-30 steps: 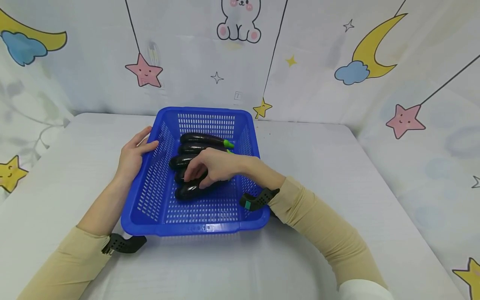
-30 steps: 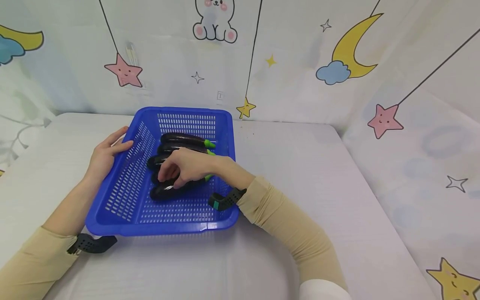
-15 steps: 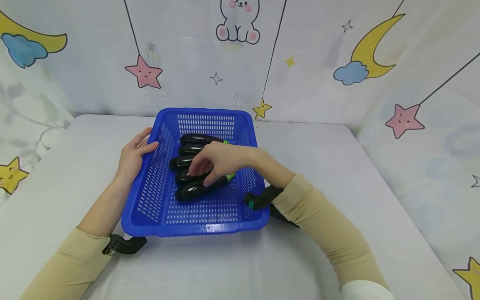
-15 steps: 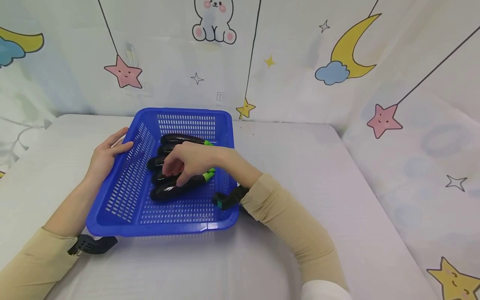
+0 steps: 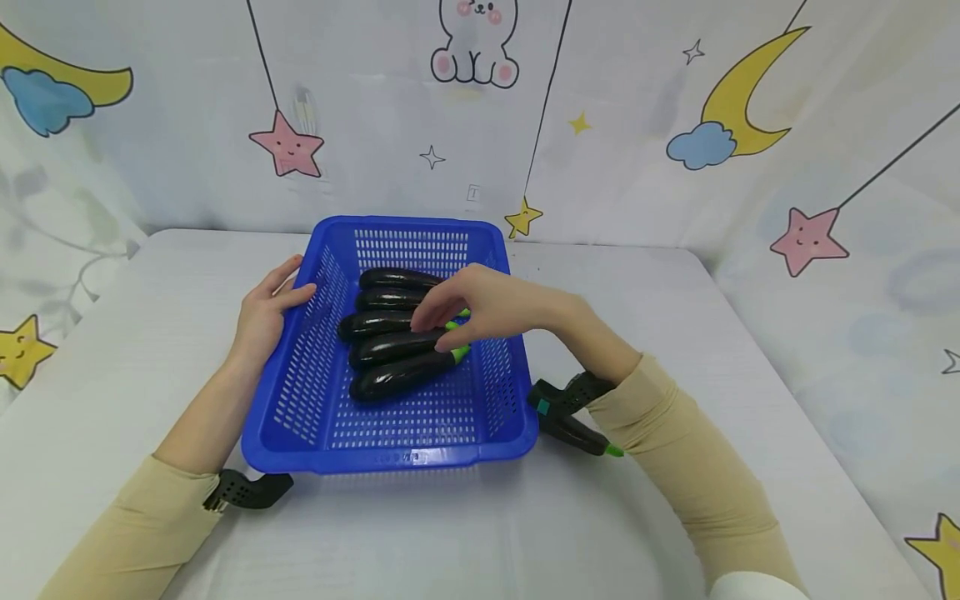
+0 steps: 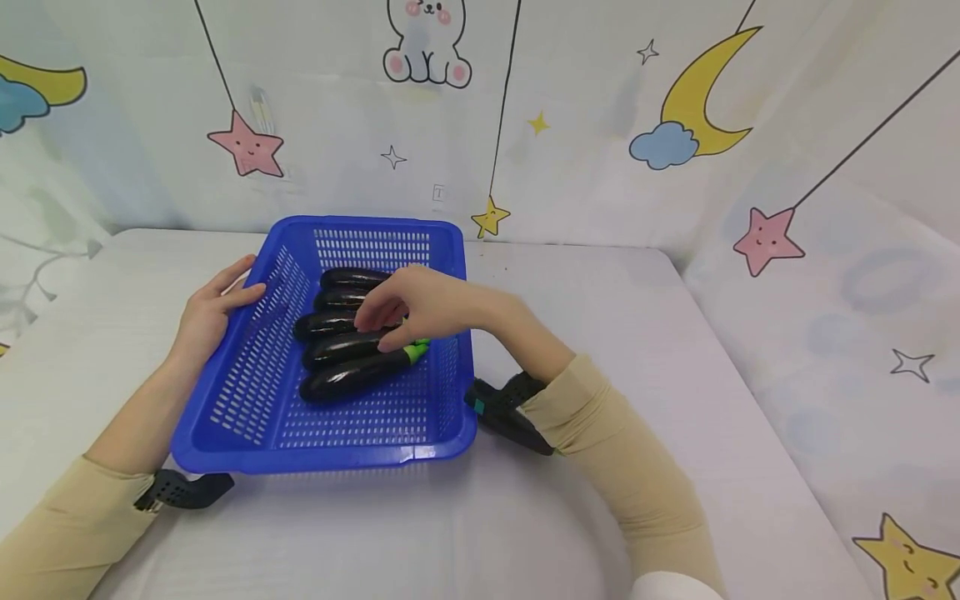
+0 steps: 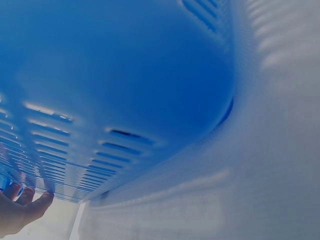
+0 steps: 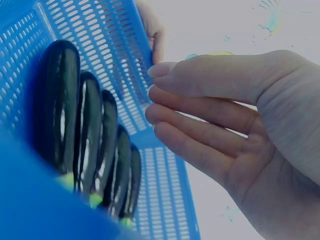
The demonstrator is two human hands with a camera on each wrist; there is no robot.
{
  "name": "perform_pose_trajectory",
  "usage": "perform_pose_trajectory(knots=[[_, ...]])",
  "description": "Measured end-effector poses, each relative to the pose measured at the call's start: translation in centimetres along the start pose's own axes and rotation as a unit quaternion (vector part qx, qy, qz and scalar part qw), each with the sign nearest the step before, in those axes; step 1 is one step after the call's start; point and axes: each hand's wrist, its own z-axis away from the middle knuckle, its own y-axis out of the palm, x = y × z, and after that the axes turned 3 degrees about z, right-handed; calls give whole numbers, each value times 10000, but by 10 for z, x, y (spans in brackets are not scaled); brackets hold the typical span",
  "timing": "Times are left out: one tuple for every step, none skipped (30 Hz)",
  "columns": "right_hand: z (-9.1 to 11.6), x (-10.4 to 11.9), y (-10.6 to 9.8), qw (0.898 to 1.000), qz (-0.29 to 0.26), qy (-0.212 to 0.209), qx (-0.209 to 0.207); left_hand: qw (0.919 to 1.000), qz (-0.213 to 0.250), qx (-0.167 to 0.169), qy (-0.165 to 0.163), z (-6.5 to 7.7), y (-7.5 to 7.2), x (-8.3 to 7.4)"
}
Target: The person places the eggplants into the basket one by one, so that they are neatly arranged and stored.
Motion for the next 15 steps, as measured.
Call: perform_pose_trajectory(knots=[[4, -1, -1, 10000, 25, -18, -78, 10000, 9, 5, 8, 0, 0, 0], [8, -1, -2, 9999, 13, -29, -154, 10000, 32, 7, 9, 0, 0, 0], [12, -2, -2, 9997, 15, -48, -231, 10000, 36, 9, 14, 0, 0, 0], [16, -3, -2, 9995, 22, -80, -315, 10000, 31, 8, 17, 1, 0, 0], [20, -4, -2, 9991, 26, -119, -401, 10000, 30, 6, 18, 1, 0, 0], [24, -6, -2, 9987, 18, -158, -492, 10000, 13, 6, 25, 1, 0, 0], [28, -6, -2, 9980, 14, -195, -596, 10000, 8, 5, 28, 1, 0, 0], [32, -7, -2, 9972, 4, -241, -701, 10000, 13, 7, 29, 1, 0, 0], [36, -9, -1, 9963, 19, -295, -808, 10000, 3, 11, 34, 1, 0, 0], [40, -10, 0, 9951, 30, -349, -921, 10000, -1, 9, 36, 1, 0, 0], [44, -10, 0, 9938, 33, -404, -1039, 10000, -10, 8, 39, 1, 0, 0], [49, -11, 1, 9921, 58, -449, -1169, 10000, -9, 10, 39, 1, 0, 0], [53, -12, 1, 9903, 78, -493, -1300, 10000, -2, 10, 39, 1, 0, 0], [58, -13, 1, 9883, 104, -529, -1426, 10000, -15, -2, 38, 1, 0, 0], [62, -14, 1, 9863, 142, -532, -1553, 10000, -20, -14, 33, 1, 0, -1]])
